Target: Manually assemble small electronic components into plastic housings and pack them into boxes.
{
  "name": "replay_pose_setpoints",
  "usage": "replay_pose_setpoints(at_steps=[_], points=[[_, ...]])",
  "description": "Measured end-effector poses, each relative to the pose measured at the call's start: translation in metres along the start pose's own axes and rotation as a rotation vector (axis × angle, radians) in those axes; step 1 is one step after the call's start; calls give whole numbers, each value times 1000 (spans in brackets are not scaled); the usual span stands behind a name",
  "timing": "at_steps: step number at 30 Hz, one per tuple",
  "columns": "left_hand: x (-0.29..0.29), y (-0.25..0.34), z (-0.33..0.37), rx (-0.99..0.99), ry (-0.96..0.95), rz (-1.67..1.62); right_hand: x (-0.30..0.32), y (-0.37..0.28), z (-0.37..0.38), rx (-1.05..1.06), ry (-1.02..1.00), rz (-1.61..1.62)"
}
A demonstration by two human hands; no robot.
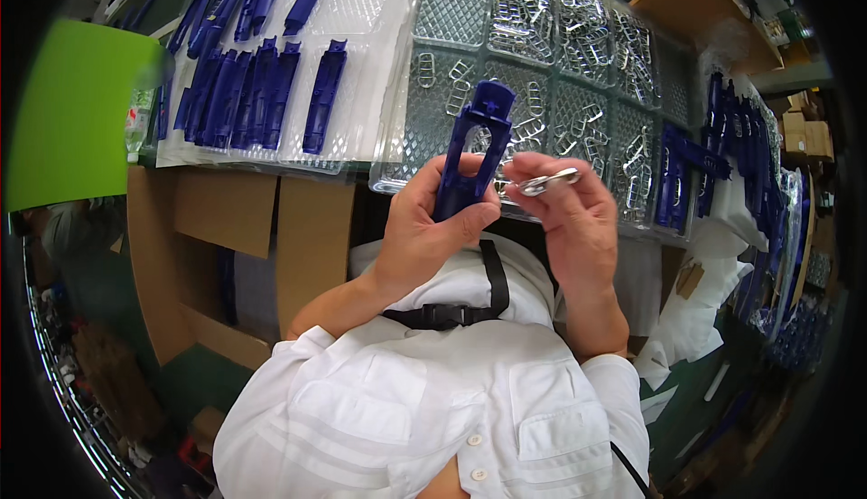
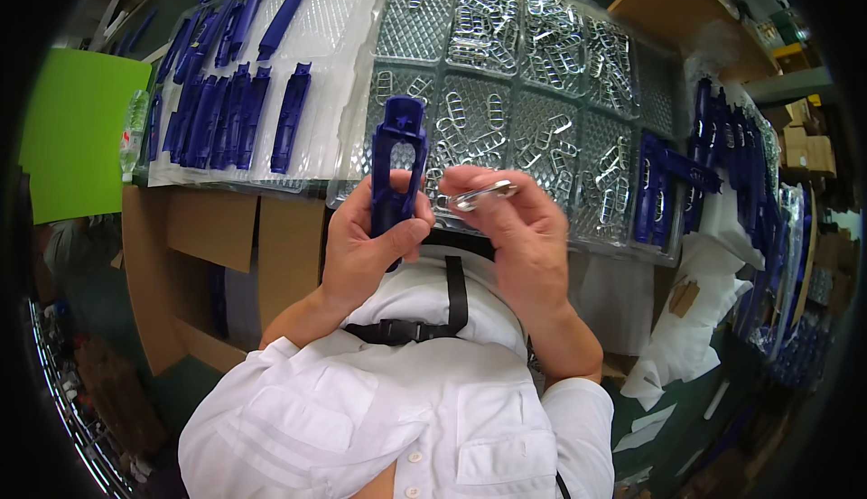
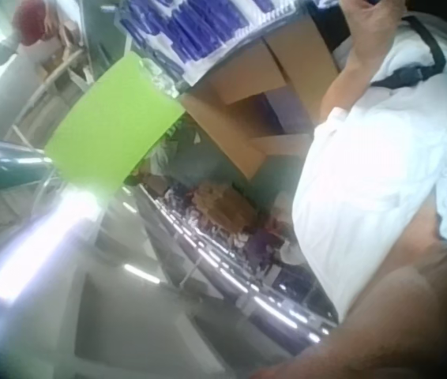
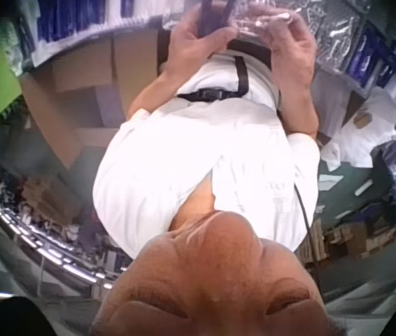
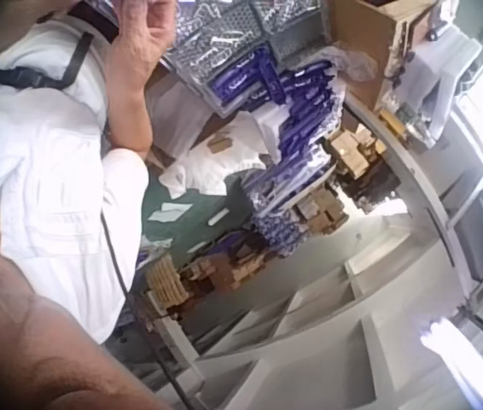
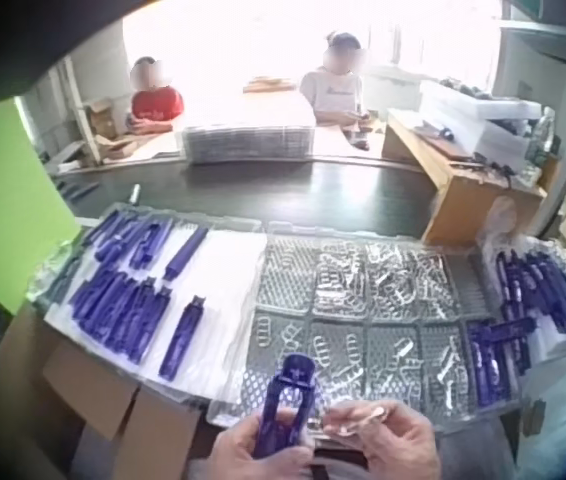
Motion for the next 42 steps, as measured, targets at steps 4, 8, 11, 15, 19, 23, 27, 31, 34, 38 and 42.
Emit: replay_pose_setpoints(at_steps=[4,8,11,15,19,23,27,31,34,38,42], points=[[6,1,2,108,-48,-80,37,-30,1,288,38,-147],[40,9,10,189,45,-331,41,-49,0,442,-7,-716],[83,41,22,-24,176,-557,47,-50,-7,296,133,-759],[146,59,26,-131,211,-633,68,-46,-9,244,121,-623],[188,58,24,-57,417,-543,66,-43,1,294,86,-622],[212,61,25,-89,432,-547,49,-48,4,295,31,-654],[177,62,20,-134,547,-373,52,-51,8,259,92,-704],[94,51,0,-28,206,-209,41,-58,8,299,36,-584],[53,29,-4,122,25,-172,14,-60,11,445,-95,-570],[28,8,-10,204,-79,-132,-25,-60,6,414,-31,-652],[13,6,-19,184,-138,-35,-48,-55,12,510,-193,-913]])
Point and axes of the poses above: each hand's wrist, its own z-axis towards the middle knuckle, its own x-axis out of the back of the hand, y = z × x, the point moved 4 cm from there along z, towards the middle knuckle, and after that the axes turned 6 degrees about x, right-handed, at the moved point
